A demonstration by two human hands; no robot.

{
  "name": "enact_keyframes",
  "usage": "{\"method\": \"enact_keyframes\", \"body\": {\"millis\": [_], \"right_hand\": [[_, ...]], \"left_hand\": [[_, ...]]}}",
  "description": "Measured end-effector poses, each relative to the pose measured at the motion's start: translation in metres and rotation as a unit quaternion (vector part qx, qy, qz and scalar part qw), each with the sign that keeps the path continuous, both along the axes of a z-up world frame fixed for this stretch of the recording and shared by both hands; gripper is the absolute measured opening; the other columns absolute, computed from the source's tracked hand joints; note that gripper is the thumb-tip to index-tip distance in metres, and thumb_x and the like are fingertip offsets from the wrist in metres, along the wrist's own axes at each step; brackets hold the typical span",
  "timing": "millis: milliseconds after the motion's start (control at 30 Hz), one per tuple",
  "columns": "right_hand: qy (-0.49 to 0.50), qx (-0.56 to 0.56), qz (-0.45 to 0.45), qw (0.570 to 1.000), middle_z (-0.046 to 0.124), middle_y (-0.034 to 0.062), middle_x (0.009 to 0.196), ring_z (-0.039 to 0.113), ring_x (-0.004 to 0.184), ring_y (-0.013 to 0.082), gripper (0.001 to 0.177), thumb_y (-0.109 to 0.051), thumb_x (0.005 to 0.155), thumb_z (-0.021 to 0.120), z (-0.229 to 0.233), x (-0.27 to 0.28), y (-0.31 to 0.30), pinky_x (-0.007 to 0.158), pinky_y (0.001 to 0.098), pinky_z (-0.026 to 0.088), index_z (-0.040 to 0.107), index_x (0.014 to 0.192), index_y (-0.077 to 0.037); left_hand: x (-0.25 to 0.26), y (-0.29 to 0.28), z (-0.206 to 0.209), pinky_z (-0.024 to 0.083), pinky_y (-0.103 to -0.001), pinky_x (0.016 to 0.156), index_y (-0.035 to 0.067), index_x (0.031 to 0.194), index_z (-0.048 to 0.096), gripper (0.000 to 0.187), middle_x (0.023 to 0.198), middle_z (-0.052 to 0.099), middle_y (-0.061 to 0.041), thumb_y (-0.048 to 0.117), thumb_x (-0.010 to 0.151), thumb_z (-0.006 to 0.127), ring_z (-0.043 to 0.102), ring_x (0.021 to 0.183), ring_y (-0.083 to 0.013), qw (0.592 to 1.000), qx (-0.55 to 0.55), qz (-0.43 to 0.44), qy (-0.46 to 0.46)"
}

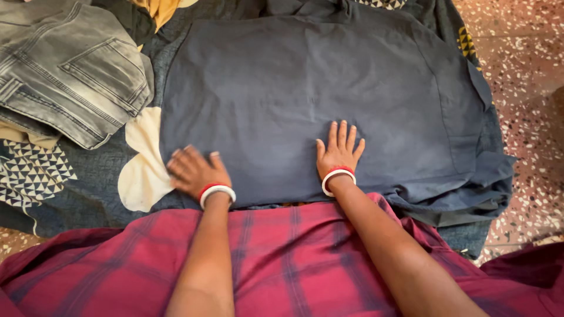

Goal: The person folds a dark blue shirt on a patterned mat. They button the shirt, lay it flat, fold the sleeves inward, fold the bottom up, and then fold the shirt in half.

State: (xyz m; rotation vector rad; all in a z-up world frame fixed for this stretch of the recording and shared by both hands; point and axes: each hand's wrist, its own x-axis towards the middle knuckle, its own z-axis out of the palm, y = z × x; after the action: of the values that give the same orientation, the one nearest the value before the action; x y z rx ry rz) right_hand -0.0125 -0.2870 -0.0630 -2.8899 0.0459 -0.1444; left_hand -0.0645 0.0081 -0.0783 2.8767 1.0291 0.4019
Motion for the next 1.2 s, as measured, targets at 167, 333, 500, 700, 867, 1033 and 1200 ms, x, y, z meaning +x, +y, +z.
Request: {"method": "enact_keyframes", "body": {"millis": [167,333,500,700,867,1033,1200], "right_hand": [[0.004,-0.026,0.155,0.988,0.024,0.0104,0.170,0.016,0.157,0.0329,0.063,-0.044,0.103,0.041,-0.003,-0.009,0.017,0.123,0.0596,0.010,0.034,0.160,-0.016],[0.005,-0.063,0.266,0.962,0.024,0.0097,0.168,0.017,0.155,0.0335,0.064,-0.043,0.101,0.043,0.000,-0.004,0.010,0.120,0.0609,0.011,0.032,0.160,-0.019],[0.064,-0.081,0.189,0.976,0.021,0.0115,0.169,0.014,0.155,0.0337,0.073,-0.053,0.100,0.045,0.009,0.026,-0.053,0.120,0.0581,0.012,0.029,0.160,-0.016],[0.052,-0.077,-0.027,0.995,0.019,0.0104,0.170,0.012,0.157,0.0338,0.076,-0.059,0.101,0.040,0.014,0.014,-0.147,0.122,0.0583,0.007,0.026,0.163,-0.017],[0.119,-0.066,-0.157,0.978,0.015,0.0091,0.170,0.009,0.156,0.0330,0.078,-0.061,0.100,0.038,0.016,0.013,-0.187,0.120,0.0628,0.007,0.021,0.163,-0.018],[0.259,-0.100,-0.115,0.954,0.037,0.0171,0.163,0.037,0.148,0.0393,0.080,-0.060,0.094,0.057,0.053,0.052,-0.215,0.117,0.0509,0.034,0.041,0.156,-0.012],[0.407,-0.226,0.118,0.877,0.066,0.0126,0.135,0.063,0.123,0.0356,0.063,-0.051,0.087,0.069,0.110,0.094,-0.199,0.103,0.0474,0.050,0.063,0.139,-0.018]], "left_hand": [[0.021,-0.091,0.001,0.015,-0.063,0.120,0.015,0.155,0.043,0.069,0.166,0.031,-0.012,0.051,0.098,0.052,0.021,0.154,-0.0355,0.965,-0.018,-0.261,0.031],[0.026,-0.137,-0.009,0.012,-0.061,0.122,0.021,0.156,0.043,0.060,0.166,0.031,-0.009,0.045,0.102,0.048,0.021,0.154,-0.0315,0.936,-0.051,-0.350,-0.004],[0.019,-0.119,-0.010,0.012,-0.060,0.123,0.019,0.156,0.042,0.061,0.166,0.030,-0.010,0.047,0.102,0.047,0.021,0.155,-0.0328,0.924,-0.056,-0.379,0.006],[0.019,-0.118,-0.004,0.010,-0.060,0.122,0.019,0.157,0.039,0.062,0.167,0.027,-0.011,0.046,0.102,0.045,0.019,0.155,-0.0328,0.922,-0.059,-0.382,0.027],[0.024,-0.118,-0.004,0.009,-0.059,0.122,0.020,0.159,0.036,0.063,0.168,0.024,-0.010,0.047,0.102,0.043,0.016,0.155,-0.0325,0.922,-0.053,-0.380,0.047],[0.023,-0.122,-0.005,0.008,-0.060,0.121,0.019,0.159,0.031,0.065,0.168,0.020,-0.010,0.048,0.102,0.042,0.012,0.155,-0.0327,0.925,-0.064,-0.366,0.078],[0.024,-0.145,0.006,0.009,-0.059,0.122,0.012,0.158,0.031,0.077,0.168,0.017,-0.015,0.055,0.097,0.050,0.011,0.155,-0.0332,0.924,-0.090,-0.355,0.108]]}}
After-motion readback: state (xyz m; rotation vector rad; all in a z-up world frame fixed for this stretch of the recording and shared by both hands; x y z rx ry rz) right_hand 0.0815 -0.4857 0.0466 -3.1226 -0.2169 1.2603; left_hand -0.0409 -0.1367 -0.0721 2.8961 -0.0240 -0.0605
